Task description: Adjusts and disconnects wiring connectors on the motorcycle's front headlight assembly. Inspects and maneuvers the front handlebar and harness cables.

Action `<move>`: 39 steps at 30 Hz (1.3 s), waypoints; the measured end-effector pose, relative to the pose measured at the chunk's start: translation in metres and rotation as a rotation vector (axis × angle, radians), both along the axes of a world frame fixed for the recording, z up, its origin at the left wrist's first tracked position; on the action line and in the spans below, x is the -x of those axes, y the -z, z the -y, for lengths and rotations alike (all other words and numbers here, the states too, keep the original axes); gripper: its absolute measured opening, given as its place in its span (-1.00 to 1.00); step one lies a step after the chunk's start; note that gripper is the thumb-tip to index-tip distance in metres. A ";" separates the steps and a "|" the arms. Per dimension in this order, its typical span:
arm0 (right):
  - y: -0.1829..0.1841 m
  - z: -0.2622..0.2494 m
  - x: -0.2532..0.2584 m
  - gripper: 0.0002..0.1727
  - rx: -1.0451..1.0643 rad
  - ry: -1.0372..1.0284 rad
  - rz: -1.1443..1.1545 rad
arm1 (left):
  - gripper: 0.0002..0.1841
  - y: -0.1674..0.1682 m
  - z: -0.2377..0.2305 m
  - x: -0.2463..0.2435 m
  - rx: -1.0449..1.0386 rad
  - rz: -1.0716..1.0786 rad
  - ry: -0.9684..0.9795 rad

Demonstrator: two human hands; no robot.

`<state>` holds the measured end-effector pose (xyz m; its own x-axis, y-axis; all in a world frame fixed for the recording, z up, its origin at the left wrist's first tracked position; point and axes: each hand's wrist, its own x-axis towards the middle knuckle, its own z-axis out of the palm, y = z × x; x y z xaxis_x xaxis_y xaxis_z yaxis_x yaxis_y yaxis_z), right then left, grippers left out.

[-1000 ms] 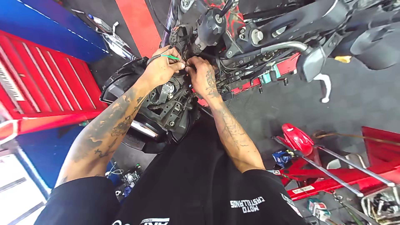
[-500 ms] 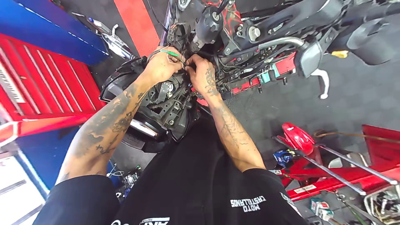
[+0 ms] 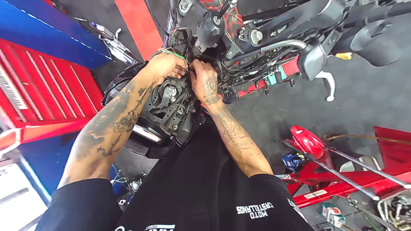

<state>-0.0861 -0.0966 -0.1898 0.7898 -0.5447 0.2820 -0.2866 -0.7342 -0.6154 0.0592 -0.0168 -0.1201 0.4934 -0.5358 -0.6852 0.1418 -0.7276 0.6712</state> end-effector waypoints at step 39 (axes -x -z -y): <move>-0.018 -0.001 0.012 -0.85 -0.212 0.051 0.019 | -0.80 0.023 -0.014 0.014 0.354 0.221 0.045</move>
